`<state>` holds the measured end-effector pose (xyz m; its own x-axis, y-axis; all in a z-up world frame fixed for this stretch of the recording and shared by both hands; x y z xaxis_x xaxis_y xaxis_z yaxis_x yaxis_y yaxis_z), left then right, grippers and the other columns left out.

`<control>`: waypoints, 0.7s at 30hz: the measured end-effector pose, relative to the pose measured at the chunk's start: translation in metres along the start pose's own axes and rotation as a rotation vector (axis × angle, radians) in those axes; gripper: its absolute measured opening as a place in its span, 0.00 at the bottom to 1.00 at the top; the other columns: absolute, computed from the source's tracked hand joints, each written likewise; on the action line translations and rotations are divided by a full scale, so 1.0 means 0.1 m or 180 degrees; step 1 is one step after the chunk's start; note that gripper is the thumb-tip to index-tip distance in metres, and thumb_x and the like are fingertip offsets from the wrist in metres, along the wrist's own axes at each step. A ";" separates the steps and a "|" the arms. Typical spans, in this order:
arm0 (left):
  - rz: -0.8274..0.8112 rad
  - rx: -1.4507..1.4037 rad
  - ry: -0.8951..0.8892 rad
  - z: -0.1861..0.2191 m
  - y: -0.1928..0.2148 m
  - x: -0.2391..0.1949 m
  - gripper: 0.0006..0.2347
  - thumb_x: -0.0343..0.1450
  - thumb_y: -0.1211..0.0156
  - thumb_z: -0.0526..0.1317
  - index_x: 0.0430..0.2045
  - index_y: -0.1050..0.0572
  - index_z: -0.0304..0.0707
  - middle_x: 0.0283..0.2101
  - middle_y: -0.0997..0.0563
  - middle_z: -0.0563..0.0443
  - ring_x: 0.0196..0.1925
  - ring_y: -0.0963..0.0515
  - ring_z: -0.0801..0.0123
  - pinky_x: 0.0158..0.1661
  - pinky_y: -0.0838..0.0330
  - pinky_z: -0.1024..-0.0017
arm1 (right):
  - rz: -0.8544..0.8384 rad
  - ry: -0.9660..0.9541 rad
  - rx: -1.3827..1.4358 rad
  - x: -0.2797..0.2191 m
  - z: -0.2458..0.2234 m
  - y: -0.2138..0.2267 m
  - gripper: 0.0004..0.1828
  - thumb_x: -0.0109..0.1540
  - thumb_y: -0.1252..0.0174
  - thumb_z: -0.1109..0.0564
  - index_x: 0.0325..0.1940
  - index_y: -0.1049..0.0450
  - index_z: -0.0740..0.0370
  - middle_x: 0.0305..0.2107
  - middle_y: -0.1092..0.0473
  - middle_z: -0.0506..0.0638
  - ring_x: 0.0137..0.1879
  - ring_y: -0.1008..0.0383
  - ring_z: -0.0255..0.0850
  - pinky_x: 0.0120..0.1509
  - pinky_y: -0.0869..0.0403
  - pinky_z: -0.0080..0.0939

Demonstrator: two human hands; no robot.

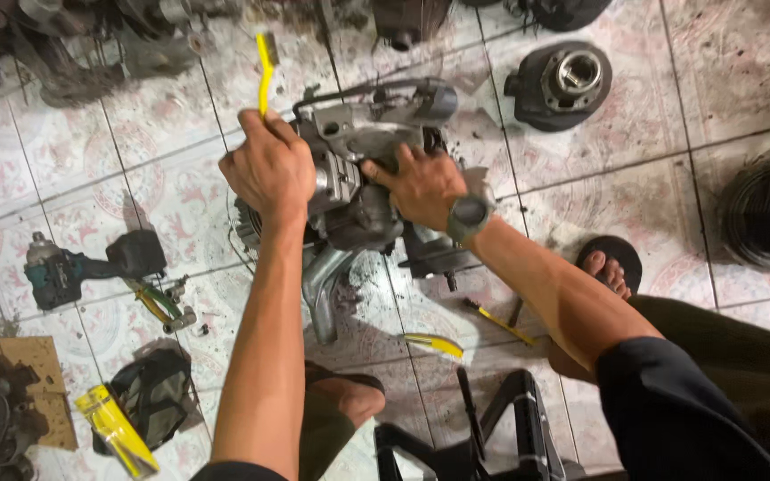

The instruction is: The person scrubs various parts of a disassembled engine block with a yellow toothbrush and wipes the surfaces with a rag. The person rotates the engine to access different sides and continues scrubbing and wiping throughout the video.

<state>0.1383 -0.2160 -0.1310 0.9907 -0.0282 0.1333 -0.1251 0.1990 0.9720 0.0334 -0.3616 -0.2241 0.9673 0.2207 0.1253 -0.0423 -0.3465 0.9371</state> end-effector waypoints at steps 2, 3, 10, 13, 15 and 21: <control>0.0274 0.0172 -0.0020 -0.04 -0.02 -0.04 0.07 0.73 0.61 0.46 0.29 0.38 0.46 0.14 0.25 0.48 0.27 0.18 0.53 0.47 0.36 0.60 | 0.0171 0.0152 -0.0868 -0.05 -0.06 -0.18 0.35 0.47 0.45 0.53 0.60 0.36 0.34 0.31 0.39 0.54 0.30 0.32 0.48 0.25 0.35 0.49; 0.0286 0.0189 -0.0007 -0.01 0.00 -0.01 0.07 0.73 0.61 0.46 0.29 0.38 0.46 0.14 0.25 0.48 0.27 0.18 0.53 0.47 0.36 0.60 | 0.0181 0.0170 -0.0854 0.00 0.04 -0.15 0.35 0.47 0.45 0.53 0.60 0.36 0.34 0.31 0.39 0.54 0.30 0.32 0.48 0.25 0.35 0.49; 0.0431 0.0046 -0.0054 0.01 0.04 -0.04 0.06 0.72 0.60 0.43 0.28 0.36 0.46 0.13 0.24 0.49 0.25 0.18 0.55 0.47 0.34 0.61 | -0.0261 0.1115 -0.1172 0.03 0.13 -0.09 0.24 0.61 0.54 0.52 0.63 0.40 0.39 0.35 0.36 0.57 0.28 0.31 0.47 0.21 0.33 0.49; 0.0516 0.0025 -0.0044 0.01 -0.02 -0.04 0.06 0.72 0.60 0.44 0.28 0.36 0.46 0.13 0.24 0.51 0.25 0.18 0.56 0.47 0.34 0.62 | 0.0238 0.0875 -0.1239 -0.01 0.08 -0.14 0.19 0.62 0.54 0.48 0.57 0.31 0.40 0.27 0.37 0.57 0.23 0.35 0.48 0.19 0.37 0.49; 0.0507 0.0060 -0.0032 -0.02 -0.02 -0.05 0.07 0.71 0.59 0.45 0.28 0.36 0.46 0.13 0.24 0.51 0.25 0.18 0.55 0.47 0.35 0.61 | 0.0232 0.0711 -0.1312 -0.03 -0.04 -0.20 0.19 0.62 0.54 0.48 0.57 0.31 0.41 0.26 0.36 0.57 0.23 0.35 0.49 0.20 0.38 0.49; 0.0464 -0.0017 0.0007 -0.02 0.00 -0.04 0.07 0.72 0.61 0.45 0.28 0.35 0.48 0.13 0.24 0.50 0.25 0.18 0.55 0.48 0.36 0.61 | 0.0366 0.0034 -0.0483 -0.10 -0.17 -0.10 0.14 0.54 0.55 0.53 0.40 0.29 0.54 0.30 0.37 0.52 0.29 0.29 0.48 0.20 0.32 0.46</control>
<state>0.1347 -0.2139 -0.1319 0.9621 0.0034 0.2726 -0.2675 0.2062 0.9412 0.0200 -0.3443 -0.2295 0.9512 0.1975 0.2370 -0.1904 -0.2288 0.9547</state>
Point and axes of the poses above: each hand's wrist, its own x-axis towards the middle knuckle, its own y-axis out of the back of the hand, z = x × y, the point moved 3 cm from there along x, towards the middle knuckle
